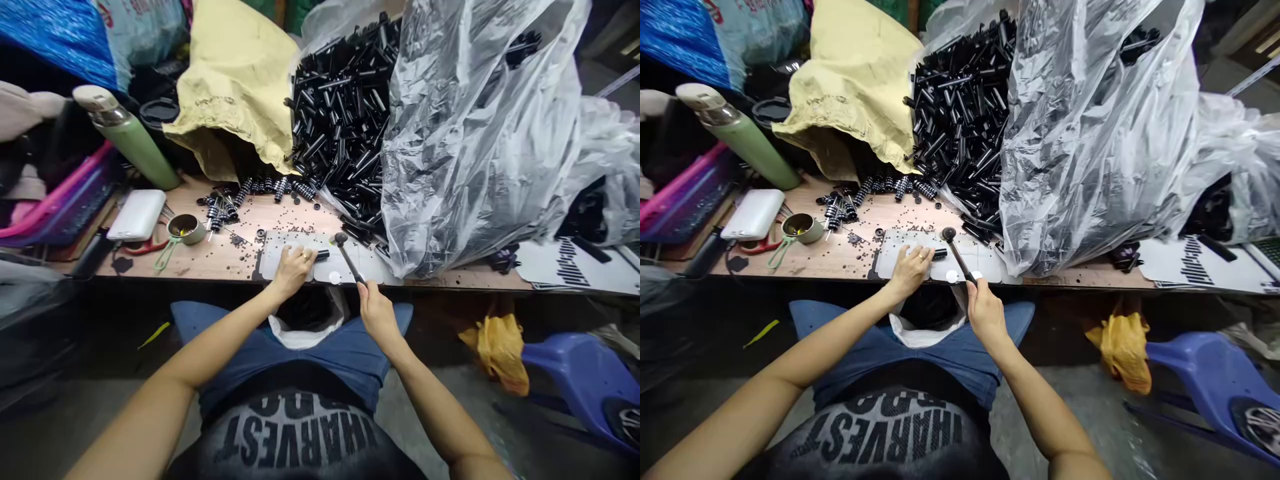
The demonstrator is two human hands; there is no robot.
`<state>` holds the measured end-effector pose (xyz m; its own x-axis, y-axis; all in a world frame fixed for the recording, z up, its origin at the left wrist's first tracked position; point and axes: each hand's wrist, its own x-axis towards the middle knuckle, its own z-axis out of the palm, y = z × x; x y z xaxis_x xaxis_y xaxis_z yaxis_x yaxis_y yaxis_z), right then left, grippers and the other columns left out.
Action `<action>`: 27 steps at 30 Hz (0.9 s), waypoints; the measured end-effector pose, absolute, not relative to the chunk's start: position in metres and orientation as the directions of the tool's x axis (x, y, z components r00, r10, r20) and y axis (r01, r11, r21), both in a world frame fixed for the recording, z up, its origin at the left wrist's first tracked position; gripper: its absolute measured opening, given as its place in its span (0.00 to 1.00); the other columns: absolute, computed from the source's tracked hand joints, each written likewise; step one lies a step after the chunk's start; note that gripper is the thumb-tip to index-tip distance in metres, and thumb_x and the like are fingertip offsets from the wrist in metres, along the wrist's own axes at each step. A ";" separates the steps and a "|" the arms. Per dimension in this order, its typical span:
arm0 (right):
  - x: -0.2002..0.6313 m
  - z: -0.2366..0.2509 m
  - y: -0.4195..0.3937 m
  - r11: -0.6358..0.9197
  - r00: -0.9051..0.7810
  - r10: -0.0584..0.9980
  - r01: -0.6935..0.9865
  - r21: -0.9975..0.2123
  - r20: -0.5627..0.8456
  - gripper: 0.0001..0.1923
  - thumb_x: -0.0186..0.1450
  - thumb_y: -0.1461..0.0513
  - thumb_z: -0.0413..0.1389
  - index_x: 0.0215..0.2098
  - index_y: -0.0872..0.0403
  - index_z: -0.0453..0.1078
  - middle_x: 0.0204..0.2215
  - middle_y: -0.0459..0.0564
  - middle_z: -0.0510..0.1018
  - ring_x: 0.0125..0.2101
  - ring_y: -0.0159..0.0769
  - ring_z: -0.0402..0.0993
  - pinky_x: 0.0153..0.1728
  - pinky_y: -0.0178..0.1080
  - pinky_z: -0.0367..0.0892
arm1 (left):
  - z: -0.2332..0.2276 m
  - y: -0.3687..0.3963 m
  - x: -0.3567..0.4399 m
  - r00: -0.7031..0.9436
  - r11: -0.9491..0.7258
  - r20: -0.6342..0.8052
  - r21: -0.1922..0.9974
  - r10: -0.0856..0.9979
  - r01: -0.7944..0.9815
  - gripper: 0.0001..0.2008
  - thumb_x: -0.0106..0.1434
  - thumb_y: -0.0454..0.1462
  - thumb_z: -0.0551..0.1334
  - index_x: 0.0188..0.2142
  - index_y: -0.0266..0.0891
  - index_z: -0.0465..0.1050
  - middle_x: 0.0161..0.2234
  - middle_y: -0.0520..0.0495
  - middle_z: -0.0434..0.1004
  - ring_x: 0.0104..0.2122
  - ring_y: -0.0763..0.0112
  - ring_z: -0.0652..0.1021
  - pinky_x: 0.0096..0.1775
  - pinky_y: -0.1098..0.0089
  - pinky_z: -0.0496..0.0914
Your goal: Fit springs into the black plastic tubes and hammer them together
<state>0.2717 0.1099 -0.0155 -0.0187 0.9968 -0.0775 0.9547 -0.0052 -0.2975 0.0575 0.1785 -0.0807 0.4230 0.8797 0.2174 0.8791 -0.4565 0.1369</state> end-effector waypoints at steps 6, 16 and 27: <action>0.240 0.010 0.099 0.176 -0.144 0.984 0.878 -0.444 0.107 0.24 0.72 0.51 0.33 0.44 0.56 0.64 0.27 0.53 0.77 0.24 0.37 0.73 0.26 0.34 0.58 | -0.088 0.162 0.089 0.400 -0.434 0.223 0.129 0.889 0.892 0.36 0.66 0.48 0.48 0.64 0.22 0.50 0.64 0.28 0.52 0.65 0.50 0.52 0.63 0.50 0.44; 0.239 -0.010 0.119 0.089 -0.113 0.988 0.973 -0.212 -0.103 0.20 0.73 0.52 0.36 0.40 0.53 0.64 0.26 0.49 0.77 0.23 0.35 0.71 0.24 0.35 0.50 | -0.079 0.173 0.087 0.364 -0.409 0.200 0.284 0.910 0.867 0.20 0.66 0.29 0.48 0.56 0.28 0.64 0.47 0.32 0.72 0.50 0.56 0.72 0.50 0.57 0.66; 0.273 -0.045 0.189 0.096 -0.088 0.992 0.992 -0.087 0.091 0.17 0.70 0.53 0.45 0.41 0.57 0.67 0.38 0.58 0.74 0.40 0.44 0.68 0.37 0.40 0.59 | -0.045 0.336 0.014 -0.191 0.052 0.262 0.458 0.946 0.888 0.20 0.67 0.32 0.49 0.57 0.26 0.61 0.49 0.28 0.68 0.49 0.51 0.69 0.48 0.57 0.66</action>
<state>0.2726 0.1892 -0.0455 -0.0881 0.9920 0.0908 0.9916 0.0961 -0.0867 0.0144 0.3359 -0.0451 -0.1912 0.9458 0.2625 0.8876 0.0524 0.4577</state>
